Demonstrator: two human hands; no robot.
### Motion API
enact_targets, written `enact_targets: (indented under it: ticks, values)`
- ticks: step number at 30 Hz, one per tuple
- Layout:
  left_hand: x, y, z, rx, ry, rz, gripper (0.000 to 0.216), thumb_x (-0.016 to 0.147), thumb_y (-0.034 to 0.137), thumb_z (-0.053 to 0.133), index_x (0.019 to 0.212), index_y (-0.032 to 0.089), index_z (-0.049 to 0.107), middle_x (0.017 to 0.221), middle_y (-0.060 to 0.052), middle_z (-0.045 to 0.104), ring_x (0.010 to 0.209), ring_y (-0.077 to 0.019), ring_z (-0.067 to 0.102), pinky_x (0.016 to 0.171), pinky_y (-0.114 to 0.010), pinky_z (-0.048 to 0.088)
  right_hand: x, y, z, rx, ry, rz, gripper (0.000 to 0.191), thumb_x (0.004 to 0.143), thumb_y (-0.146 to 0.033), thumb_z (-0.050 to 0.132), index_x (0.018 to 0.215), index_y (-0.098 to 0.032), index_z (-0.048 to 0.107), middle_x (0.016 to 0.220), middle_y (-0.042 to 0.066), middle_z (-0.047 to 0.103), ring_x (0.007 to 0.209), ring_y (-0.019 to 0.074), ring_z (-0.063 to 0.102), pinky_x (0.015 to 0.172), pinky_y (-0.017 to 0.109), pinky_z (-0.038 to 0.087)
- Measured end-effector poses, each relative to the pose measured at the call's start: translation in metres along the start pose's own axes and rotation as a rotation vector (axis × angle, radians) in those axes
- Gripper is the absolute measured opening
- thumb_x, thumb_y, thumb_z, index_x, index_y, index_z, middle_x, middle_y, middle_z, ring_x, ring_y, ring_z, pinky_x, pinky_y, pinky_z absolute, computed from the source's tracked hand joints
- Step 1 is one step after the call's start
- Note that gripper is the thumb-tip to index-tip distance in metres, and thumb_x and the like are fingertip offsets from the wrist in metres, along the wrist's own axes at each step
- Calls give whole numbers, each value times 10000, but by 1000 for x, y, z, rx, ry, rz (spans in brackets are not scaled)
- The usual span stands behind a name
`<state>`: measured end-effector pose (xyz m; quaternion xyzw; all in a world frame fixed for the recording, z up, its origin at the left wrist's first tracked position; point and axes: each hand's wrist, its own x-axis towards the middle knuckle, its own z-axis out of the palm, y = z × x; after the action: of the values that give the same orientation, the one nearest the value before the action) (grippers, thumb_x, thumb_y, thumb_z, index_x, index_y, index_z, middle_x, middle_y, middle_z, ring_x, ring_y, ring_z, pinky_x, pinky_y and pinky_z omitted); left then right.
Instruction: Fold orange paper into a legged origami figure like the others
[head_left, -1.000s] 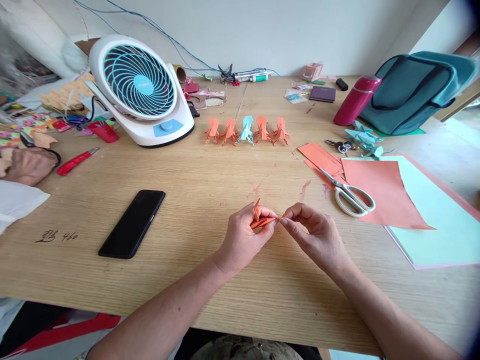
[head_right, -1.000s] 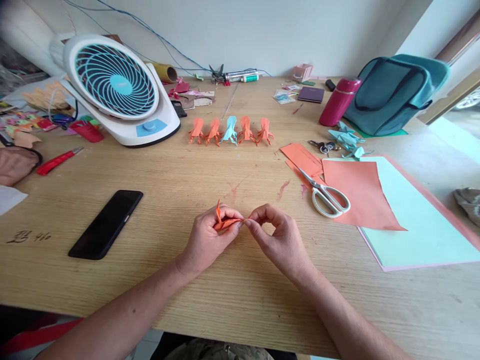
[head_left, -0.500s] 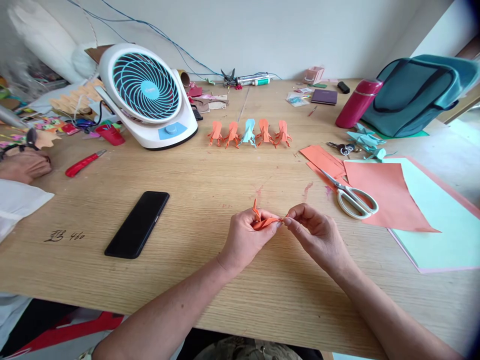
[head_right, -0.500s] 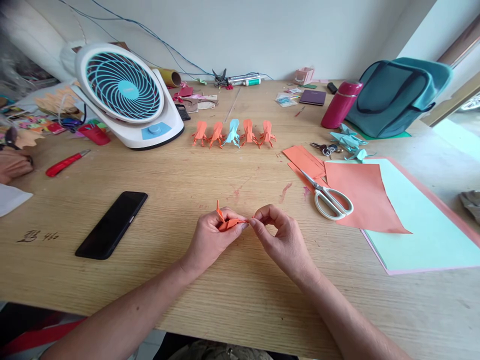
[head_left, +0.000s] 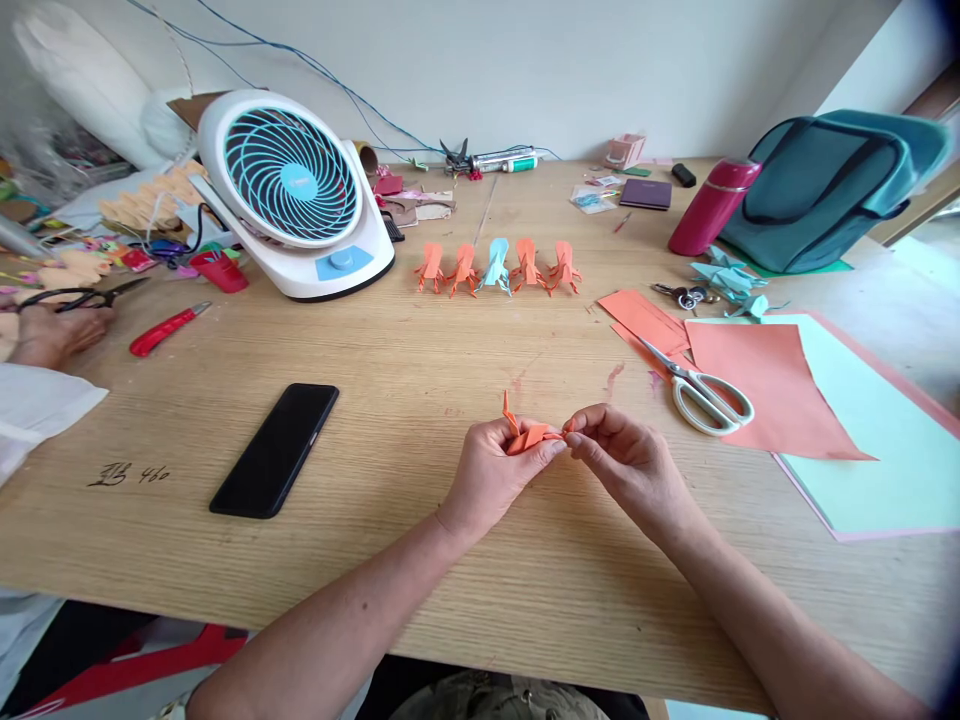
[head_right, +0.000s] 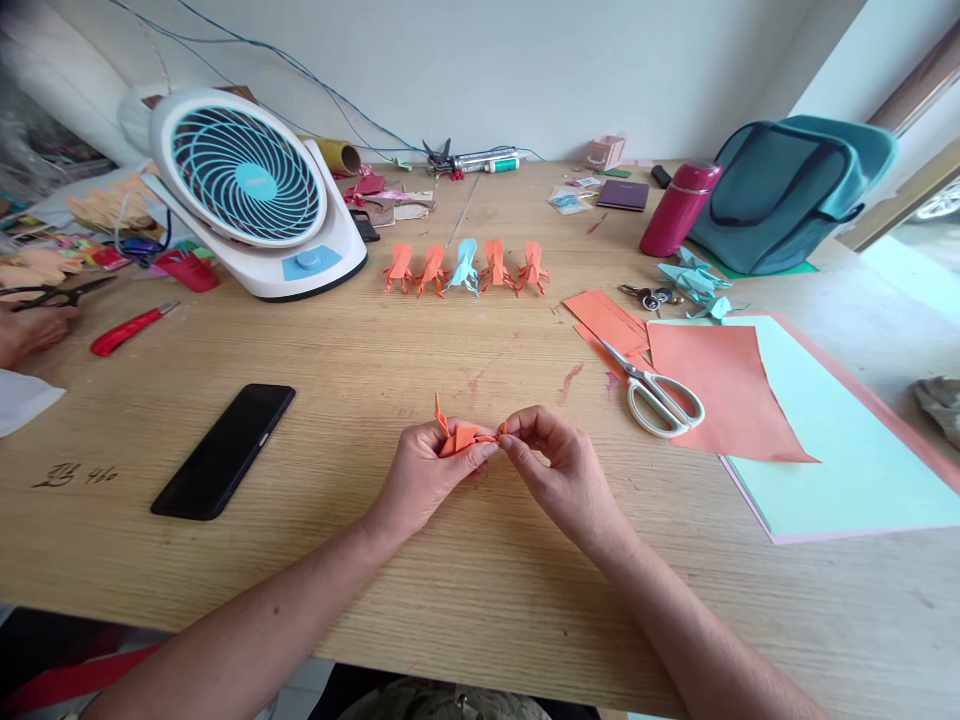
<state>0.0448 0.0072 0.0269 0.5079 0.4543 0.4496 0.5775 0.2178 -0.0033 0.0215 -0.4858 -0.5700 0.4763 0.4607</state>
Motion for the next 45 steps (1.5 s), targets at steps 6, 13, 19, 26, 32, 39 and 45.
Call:
enact_targets:
  ticks: [6,13,19,26,32,39,45]
  values:
    - [-1,7,-4,-63,-169,61,355,863,441,734,1029,129,770,1048,-126,773,935,-228,728,767,-298,601,4,-7,-4,105,59,10,261,847,-447,750,872,-202,663,809,26,662,727,143,597,668,268,510]
    - [3,1,-6,-43,-163,81,376,899,476,702,1013,129,789,1076,-138,787,956,-250,758,904,-357,604,6,-12,-7,111,88,-7,300,828,-484,762,858,-206,653,776,22,639,717,150,598,660,281,523]
    - [4,0,-4,-70,-166,94,403,905,515,683,1020,146,800,1079,-106,790,936,-255,766,882,-369,626,6,-8,-2,252,5,22,300,796,-444,812,908,-212,657,823,22,703,766,154,670,751,300,570]
    - [3,0,-2,-23,-174,143,317,939,439,659,929,160,809,970,-66,792,928,-229,737,843,-314,608,5,1,3,228,34,48,320,759,-460,837,858,-206,670,837,30,728,761,162,686,748,312,582]
    - [2,-1,-1,85,-110,172,391,913,495,670,765,152,787,760,-43,744,726,-178,684,691,-266,563,4,2,3,165,53,29,324,775,-481,822,837,-204,664,810,28,711,745,165,687,728,313,584]
    - [1,-2,1,-8,-91,139,369,869,518,712,900,161,801,984,-90,789,934,-249,738,832,-334,614,3,-1,6,164,84,30,360,741,-505,840,813,-207,651,782,18,688,719,165,677,700,314,593]
    - [1,-3,0,62,-113,179,322,933,418,658,795,157,788,869,-59,776,853,-217,722,800,-299,589,3,3,6,181,74,25,307,787,-464,816,832,-210,650,794,17,701,723,152,677,706,294,580]
